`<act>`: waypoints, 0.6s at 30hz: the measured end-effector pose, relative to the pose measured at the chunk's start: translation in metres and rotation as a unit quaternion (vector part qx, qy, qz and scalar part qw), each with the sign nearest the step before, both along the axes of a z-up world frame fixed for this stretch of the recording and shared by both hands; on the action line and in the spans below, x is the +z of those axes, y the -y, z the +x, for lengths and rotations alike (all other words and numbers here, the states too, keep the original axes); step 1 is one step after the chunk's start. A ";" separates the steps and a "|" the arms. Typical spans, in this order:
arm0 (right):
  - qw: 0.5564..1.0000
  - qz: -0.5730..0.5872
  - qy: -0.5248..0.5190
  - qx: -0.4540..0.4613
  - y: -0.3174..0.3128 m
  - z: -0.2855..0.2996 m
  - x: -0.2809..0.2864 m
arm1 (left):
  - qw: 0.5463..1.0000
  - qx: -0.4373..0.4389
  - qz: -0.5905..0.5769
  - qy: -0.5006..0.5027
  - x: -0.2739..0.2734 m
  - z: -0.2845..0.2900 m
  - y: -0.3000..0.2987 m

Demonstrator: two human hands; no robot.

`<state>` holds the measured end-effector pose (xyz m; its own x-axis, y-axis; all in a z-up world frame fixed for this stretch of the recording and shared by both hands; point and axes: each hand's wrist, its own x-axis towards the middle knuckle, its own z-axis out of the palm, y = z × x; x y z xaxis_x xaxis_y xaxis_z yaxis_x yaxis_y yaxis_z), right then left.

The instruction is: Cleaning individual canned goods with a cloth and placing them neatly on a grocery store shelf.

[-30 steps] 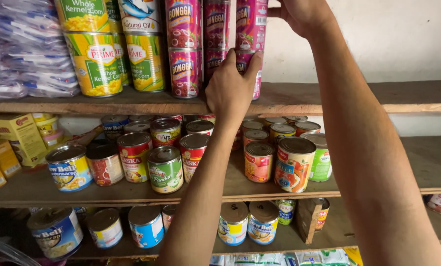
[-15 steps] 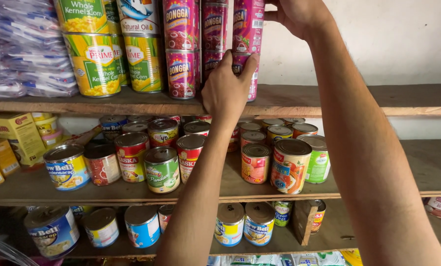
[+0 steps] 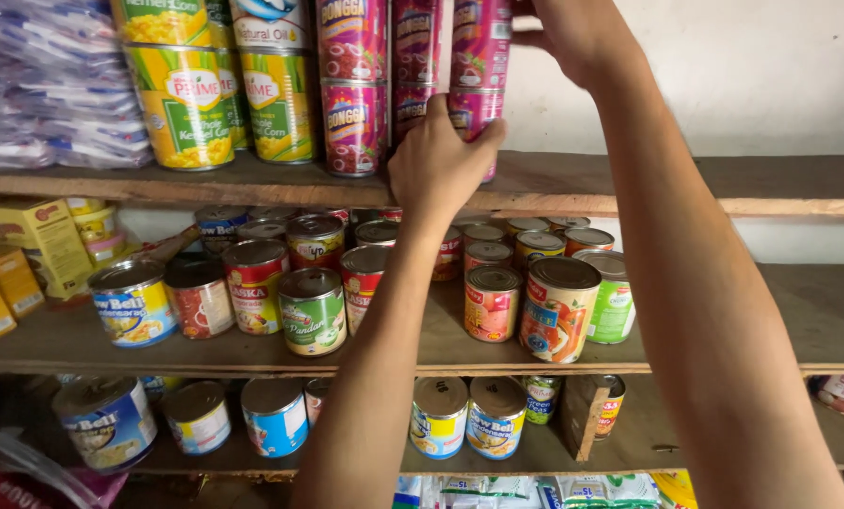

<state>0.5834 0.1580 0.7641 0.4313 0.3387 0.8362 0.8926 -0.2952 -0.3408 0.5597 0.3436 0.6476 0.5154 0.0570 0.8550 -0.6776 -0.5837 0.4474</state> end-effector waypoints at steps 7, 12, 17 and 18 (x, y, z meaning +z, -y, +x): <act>0.991 0.051 -0.072 -0.104 -0.039 -0.052 -0.043 | 0.987 0.096 -0.054 0.115 -0.009 0.001 0.009; 0.977 0.019 -0.153 -0.145 -0.055 -0.049 -0.080 | 0.974 0.164 -0.062 0.142 -0.018 0.013 0.017; 0.978 0.056 -0.176 -0.094 -0.061 -0.039 -0.088 | 0.965 0.157 -0.032 0.206 -0.029 -0.005 -0.003; 0.974 0.074 -0.196 -0.087 -0.064 -0.044 -0.087 | 0.957 0.126 -0.015 0.260 -0.032 -0.011 -0.011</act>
<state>0.5393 0.2215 0.6767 0.7676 0.1201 0.6295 0.6261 -0.3508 -0.6964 0.5492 0.3549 0.6152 -0.0138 0.1514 0.9884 -0.6522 -0.7506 0.1059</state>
